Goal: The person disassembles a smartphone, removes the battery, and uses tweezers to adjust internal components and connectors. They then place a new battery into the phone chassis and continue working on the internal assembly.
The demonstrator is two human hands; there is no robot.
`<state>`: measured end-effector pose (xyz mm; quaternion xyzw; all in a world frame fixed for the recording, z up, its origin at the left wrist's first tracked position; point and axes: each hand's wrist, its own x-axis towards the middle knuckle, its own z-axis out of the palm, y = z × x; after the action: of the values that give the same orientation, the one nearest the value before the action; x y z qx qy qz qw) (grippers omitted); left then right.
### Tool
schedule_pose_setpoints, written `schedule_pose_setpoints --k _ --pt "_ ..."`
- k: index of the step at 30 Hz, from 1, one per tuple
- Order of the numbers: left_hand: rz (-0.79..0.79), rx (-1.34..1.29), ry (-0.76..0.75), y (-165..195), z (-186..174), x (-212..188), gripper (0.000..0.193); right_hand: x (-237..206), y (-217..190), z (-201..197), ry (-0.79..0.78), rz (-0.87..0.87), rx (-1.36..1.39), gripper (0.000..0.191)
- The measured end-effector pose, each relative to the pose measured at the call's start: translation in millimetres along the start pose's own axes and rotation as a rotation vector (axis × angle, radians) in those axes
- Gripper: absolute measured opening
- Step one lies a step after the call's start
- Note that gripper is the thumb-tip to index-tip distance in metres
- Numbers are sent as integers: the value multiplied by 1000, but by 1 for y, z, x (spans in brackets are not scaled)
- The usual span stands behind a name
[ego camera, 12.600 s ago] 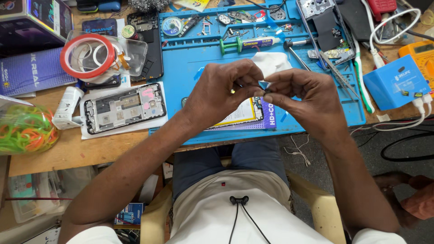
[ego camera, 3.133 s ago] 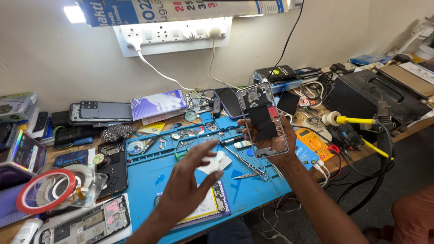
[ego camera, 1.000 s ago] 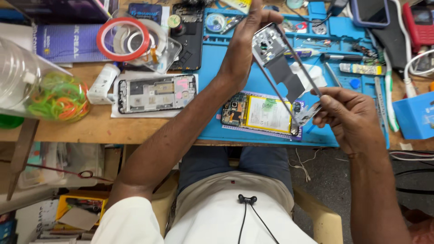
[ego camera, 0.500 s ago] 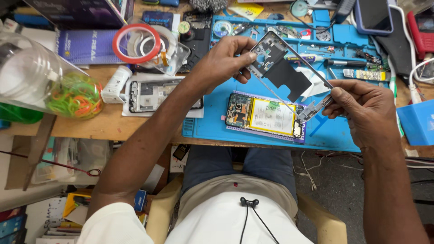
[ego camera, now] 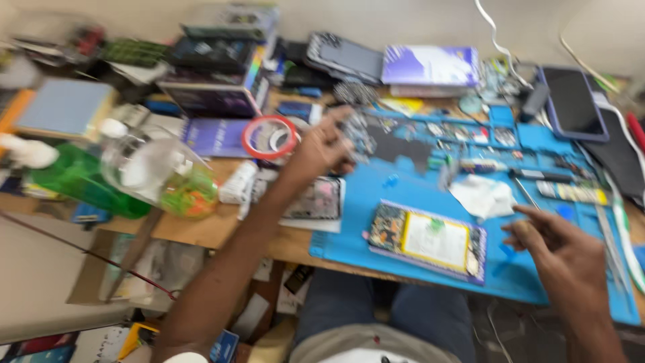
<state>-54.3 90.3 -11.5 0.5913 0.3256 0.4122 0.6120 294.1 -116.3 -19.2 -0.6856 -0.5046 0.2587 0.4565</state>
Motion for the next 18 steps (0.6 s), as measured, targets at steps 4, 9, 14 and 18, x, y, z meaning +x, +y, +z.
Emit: schedule_pose_setpoints --k 4,9,14,18 --pt "-17 -2 -98 -19 14 -7 72 -6 13 3 54 -28 -63 36" --pt "-178 293 -49 -16 23 -13 74 -17 36 2 179 -100 -133 32" --pt "-40 473 -127 -3 28 -25 77 -26 75 2 190 -211 20 22" --pt "121 694 -26 44 5 -38 68 -20 122 -2 170 -218 43 22"
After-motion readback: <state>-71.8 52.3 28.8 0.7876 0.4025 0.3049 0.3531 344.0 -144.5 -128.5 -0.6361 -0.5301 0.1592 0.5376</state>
